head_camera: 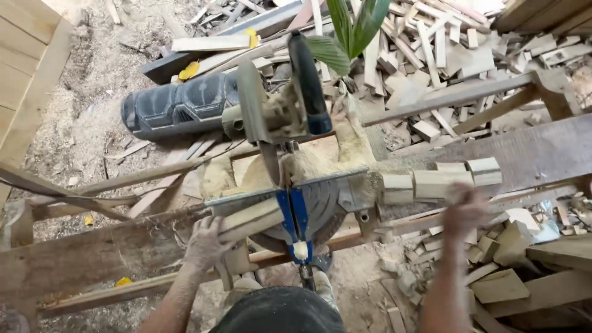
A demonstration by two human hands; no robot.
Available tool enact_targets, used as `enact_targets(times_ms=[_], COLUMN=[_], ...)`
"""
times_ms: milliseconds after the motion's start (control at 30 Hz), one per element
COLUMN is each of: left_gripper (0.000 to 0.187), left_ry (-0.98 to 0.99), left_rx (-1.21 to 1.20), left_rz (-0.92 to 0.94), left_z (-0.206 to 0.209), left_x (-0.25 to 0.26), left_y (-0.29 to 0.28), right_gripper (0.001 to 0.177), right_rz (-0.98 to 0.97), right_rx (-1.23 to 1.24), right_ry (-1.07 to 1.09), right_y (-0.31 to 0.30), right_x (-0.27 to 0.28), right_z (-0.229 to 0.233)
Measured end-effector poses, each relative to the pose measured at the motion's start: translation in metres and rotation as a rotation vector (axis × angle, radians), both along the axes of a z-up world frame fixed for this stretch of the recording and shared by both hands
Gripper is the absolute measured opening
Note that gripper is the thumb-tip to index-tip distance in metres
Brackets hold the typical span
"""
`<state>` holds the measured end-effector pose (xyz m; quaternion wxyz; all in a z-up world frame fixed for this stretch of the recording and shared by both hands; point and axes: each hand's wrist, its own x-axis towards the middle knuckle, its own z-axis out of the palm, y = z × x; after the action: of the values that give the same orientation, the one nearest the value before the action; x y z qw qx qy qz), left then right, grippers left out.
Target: Cutting small wooden blocks from a long wooden piece using a miter saw.
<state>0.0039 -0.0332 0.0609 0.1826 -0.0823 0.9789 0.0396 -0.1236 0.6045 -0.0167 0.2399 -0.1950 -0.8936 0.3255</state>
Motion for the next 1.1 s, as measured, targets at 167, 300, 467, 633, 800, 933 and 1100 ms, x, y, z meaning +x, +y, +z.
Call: enact_targets(times_ms=[167,300,467,633,800,933,1100], left_gripper=[0.086,0.099,0.097,0.076,0.071,0.073,0.071], left_ry=[0.143,0.161,0.217,0.211,0.199,0.146,0.207], left_rx=[0.127,0.235,0.241,0.418,0.343,0.318,0.304], left_rz=[-0.084,0.115,0.155,0.233,0.21,0.207,0.172], left_z=[-0.024,-0.023,-0.058,-0.032,-0.033,-0.039,-0.041], left_x=[-0.002,0.0,0.004,-0.005,-0.017,-0.02,-0.019], left_y=[0.011,0.012,0.006,0.037,0.048,0.049,0.05], right_gripper=[0.041,0.054,0.048,0.039,0.039,0.033,0.034], right_rz=[0.384,0.373,0.34,0.204,0.28,0.274,0.264], right_rx=[-0.463,-0.397,-0.514,-0.612,-0.553,-0.596,-0.669], right_ry=[-0.482,-0.6,-0.602,-0.512,-0.457,-0.427,-0.424], right_y=[-0.253,-0.341,-0.358,-0.341,-0.332,-0.33,-0.329], right_x=[0.068,0.078,0.077,0.075,0.057,0.056,0.056], right_z=[0.012,0.032,0.031,0.034,0.023,0.026,0.024])
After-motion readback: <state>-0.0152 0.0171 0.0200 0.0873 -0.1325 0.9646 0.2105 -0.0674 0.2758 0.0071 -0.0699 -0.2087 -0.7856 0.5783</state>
